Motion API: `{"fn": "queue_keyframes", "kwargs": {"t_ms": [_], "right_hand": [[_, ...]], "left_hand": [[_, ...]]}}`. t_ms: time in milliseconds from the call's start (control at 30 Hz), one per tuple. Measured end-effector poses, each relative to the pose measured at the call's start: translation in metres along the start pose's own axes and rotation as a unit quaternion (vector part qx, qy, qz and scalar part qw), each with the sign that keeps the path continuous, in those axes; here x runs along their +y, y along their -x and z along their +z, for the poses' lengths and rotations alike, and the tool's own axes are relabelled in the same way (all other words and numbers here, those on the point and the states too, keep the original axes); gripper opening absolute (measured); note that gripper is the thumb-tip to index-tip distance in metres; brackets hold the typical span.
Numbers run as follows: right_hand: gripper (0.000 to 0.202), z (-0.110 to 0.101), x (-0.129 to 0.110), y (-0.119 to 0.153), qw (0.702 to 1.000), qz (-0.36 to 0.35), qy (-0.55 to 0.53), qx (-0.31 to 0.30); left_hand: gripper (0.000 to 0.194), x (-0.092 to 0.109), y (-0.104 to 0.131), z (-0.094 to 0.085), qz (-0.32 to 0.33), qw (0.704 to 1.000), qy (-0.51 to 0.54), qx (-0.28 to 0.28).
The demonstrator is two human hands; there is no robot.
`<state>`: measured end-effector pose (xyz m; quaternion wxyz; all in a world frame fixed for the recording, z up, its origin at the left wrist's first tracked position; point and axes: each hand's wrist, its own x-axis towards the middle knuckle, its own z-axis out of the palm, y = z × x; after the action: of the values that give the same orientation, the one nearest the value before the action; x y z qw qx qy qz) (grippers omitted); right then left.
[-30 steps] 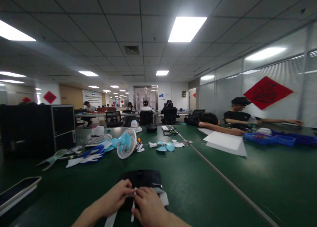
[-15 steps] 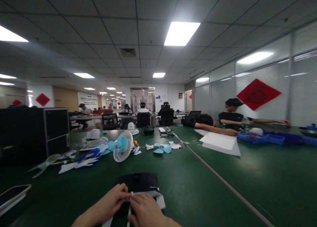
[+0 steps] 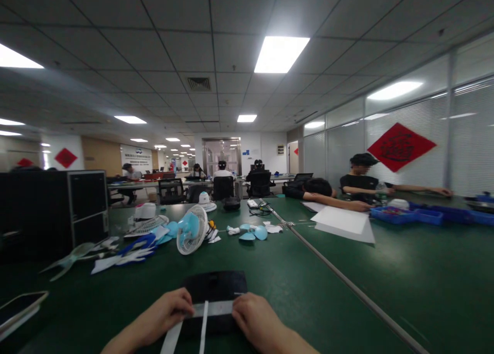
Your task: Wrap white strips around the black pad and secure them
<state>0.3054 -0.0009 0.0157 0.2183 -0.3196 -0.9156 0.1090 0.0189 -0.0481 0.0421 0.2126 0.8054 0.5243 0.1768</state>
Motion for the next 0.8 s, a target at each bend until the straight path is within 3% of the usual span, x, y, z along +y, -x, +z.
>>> {"fn": "queue_keyframes", "kwargs": {"t_ms": [233, 467, 633, 733, 800], "right_hand": [[0.027, -0.012, 0.008, 0.010, 0.999, 0.033, 0.026, 0.015], [0.017, -0.011, 0.013, 0.007, 0.999, 0.030, 0.006, 0.040], [0.019, -0.014, 0.017, -0.012, 0.995, 0.043, -0.018, 0.087], [0.024, -0.009, 0.019, -0.033, 0.996, 0.043, -0.010, 0.079], [0.029, -0.005, 0.018, -0.051, 0.997, 0.042, -0.005, 0.065]], "left_hand": [[0.026, -0.014, -0.003, 0.001, -0.013, 0.999, 0.041, 0.024], [0.021, -0.010, -0.003, -0.007, -0.020, 0.998, 0.053, 0.025], [0.032, -0.029, -0.009, -0.015, -0.053, 0.990, 0.013, 0.127], [0.031, -0.052, -0.009, -0.019, -0.111, 0.974, -0.054, 0.189], [0.029, -0.067, -0.006, -0.022, -0.152, 0.962, -0.113, 0.196]]}}
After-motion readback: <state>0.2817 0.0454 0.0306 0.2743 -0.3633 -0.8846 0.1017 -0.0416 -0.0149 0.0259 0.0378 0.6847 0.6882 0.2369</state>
